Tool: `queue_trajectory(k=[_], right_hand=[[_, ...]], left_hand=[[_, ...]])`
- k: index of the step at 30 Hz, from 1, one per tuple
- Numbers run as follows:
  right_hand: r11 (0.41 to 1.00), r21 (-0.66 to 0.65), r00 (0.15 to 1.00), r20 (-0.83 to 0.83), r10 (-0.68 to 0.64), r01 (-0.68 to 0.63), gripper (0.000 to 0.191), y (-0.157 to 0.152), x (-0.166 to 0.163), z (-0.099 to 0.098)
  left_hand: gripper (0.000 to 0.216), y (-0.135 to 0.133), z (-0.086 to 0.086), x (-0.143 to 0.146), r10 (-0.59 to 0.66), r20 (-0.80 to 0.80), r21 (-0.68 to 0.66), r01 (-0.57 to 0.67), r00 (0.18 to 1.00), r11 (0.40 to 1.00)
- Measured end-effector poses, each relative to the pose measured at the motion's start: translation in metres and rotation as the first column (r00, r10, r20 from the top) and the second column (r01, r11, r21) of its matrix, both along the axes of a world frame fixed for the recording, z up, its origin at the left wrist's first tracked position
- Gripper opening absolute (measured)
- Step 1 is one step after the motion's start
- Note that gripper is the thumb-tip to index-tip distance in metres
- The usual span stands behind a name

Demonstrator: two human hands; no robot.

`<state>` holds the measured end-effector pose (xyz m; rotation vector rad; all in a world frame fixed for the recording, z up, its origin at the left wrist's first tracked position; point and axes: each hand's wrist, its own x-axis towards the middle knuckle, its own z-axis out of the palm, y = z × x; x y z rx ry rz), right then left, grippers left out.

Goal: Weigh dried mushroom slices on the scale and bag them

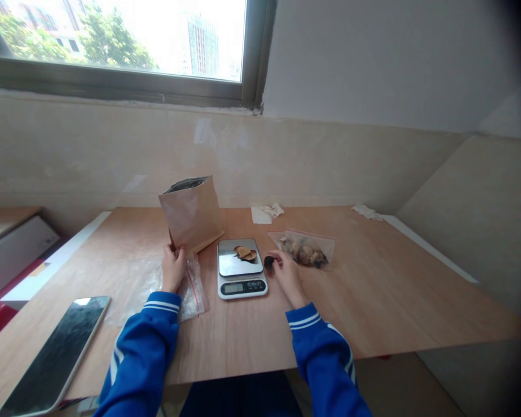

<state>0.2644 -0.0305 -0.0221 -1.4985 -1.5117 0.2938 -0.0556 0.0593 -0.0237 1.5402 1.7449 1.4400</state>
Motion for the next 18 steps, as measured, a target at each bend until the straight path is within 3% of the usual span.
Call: queue_trajectory(k=[6,10,12,14,18], right_hand=[[0.998,0.057,0.979,-0.201,0.035,-0.024,0.024,0.004,-0.020,0.029],[0.995,0.031,0.988,-0.122,0.096,-0.093,0.024,0.002,-0.032,0.029],[0.996,0.079,0.999,-0.029,0.032,-0.030,0.024,0.001,-0.031,0.024],[0.986,0.132,0.992,0.052,-0.111,0.104,0.027,-0.001,-0.024,0.018],[0.921,0.113,0.892,0.227,-0.390,0.374,0.039,-0.002,0.003,-0.001]], left_hand=[[0.036,0.001,-0.001,0.000,-0.007,0.004,-0.007,0.007,1.000,1.000],[0.036,0.001,-0.001,0.000,-0.001,0.009,-0.012,0.001,1.000,1.000],[0.036,0.001,-0.002,-0.001,-0.010,0.018,-0.010,0.010,1.000,1.000],[0.036,0.001,-0.002,-0.001,-0.020,0.026,-0.003,0.020,0.999,1.000],[0.035,0.001,-0.002,0.000,-0.016,0.023,0.015,0.016,1.000,1.000]])
